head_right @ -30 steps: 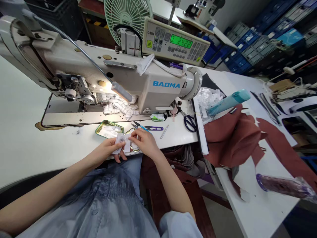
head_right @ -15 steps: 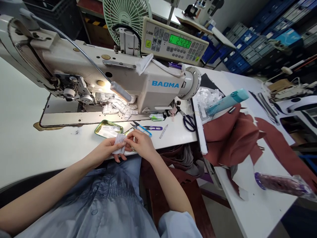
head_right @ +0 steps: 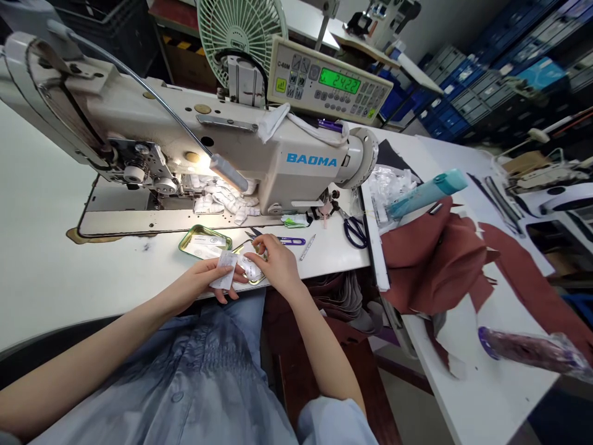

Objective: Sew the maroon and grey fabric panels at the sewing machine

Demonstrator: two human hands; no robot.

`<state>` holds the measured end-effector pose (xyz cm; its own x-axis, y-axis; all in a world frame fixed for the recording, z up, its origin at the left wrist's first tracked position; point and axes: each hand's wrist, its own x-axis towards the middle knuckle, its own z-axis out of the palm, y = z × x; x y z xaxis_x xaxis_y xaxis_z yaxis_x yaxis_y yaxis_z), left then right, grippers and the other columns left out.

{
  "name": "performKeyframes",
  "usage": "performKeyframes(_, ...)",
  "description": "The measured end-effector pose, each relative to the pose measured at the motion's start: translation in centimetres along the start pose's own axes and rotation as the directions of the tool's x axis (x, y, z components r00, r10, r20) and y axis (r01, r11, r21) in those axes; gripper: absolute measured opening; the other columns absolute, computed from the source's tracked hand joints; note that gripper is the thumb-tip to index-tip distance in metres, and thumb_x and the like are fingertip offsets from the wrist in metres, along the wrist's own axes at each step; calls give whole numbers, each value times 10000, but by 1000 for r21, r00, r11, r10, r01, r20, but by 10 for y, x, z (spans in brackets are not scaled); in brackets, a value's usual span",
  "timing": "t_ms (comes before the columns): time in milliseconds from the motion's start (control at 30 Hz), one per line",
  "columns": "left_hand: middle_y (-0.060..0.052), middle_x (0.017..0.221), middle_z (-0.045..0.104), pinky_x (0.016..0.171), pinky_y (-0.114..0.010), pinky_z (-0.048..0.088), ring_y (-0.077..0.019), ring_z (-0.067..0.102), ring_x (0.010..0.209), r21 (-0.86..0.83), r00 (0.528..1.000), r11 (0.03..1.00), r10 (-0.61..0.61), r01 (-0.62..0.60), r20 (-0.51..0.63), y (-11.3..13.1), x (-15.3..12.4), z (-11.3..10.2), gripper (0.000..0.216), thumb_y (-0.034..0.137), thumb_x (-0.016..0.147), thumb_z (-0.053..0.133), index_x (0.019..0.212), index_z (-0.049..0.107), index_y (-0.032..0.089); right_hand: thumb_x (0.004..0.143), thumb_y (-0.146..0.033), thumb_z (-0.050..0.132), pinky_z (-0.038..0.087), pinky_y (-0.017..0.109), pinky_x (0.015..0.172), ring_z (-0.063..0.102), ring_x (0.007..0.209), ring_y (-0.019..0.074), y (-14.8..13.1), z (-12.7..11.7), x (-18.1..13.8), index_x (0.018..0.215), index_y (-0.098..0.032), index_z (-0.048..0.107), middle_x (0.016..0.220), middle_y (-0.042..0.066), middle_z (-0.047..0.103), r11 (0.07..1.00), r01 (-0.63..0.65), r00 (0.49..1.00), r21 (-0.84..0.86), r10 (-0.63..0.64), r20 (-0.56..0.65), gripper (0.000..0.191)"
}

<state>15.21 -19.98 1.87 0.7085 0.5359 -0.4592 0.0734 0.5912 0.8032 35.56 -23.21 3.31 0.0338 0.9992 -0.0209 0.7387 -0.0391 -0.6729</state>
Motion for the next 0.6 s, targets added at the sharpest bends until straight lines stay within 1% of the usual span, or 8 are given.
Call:
performKeyframes(100,-165,1058,723,531,-257,551,-213,720,701,21,1000,1000,5,-5,0,-2,2,0,479,511,829,647,1065,638,95,876,-355,682,353,234,613,465,631,103,-4,6,-3,853,-220,652,781,-31,545,984,49,995,171,-63,76,140)
performKeyframes(200,-153,1038,722,525,-252,547,-214,720,704,30,1000,999,11,-10,-8,-4,1,-1,480,515,827,656,1069,631,102,882,-304,674,351,231,615,454,623,98,-4,7,-2,802,-206,645,755,-34,543,974,60,991,217,-84,101,129)
performKeyframes(267,-149,1023,723,527,-255,548,-211,716,700,20,1000,1000,18,-18,-14,-3,0,0,464,518,831,649,1040,635,103,890,-282,663,350,231,620,470,634,99,-2,4,1,806,-201,638,771,-31,554,986,51,992,157,-68,106,120)
performKeyframes(367,-159,1032,727,546,-261,554,-206,712,700,-21,1000,1000,9,-10,-24,0,-2,0,451,509,842,626,1027,642,99,909,-258,634,343,239,638,514,686,111,4,-3,4,816,-198,629,828,-14,587,998,33,995,-62,-27,98,111)
performKeyframes(433,-168,1050,726,559,-264,557,-206,713,706,-37,1000,999,-5,4,-23,2,-2,1,462,509,838,628,1046,642,96,911,-260,633,333,243,637,538,723,119,5,-5,5,829,-200,623,869,-5,600,978,27,997,-206,-11,76,102)
performKeyframes(467,-172,1057,725,557,-264,556,-207,712,705,-35,1000,999,-7,6,-21,2,-2,1,473,515,832,635,1050,641,95,907,-271,641,329,244,630,545,734,122,5,-6,4,852,-203,620,888,-3,603,968,20,998,-249,-6,56,90)
performKeyframes(533,-178,1066,723,546,-264,553,-209,713,700,-21,1000,1000,-8,8,-13,1,-1,0,500,537,818,651,1054,640,96,897,-307,660,326,244,618,551,741,122,2,-5,2,902,-207,610,906,-6,598,969,7,1000,-247,-5,9,112)
performKeyframes(600,-177,1072,720,535,-260,549,-210,714,699,-4,1000,1000,-2,2,-5,-1,0,0,517,553,809,662,1059,639,100,895,-355,663,337,242,620,544,731,119,-2,-2,0,911,-210,606,891,-12,590,989,25,1000,-144,-24,7,157)
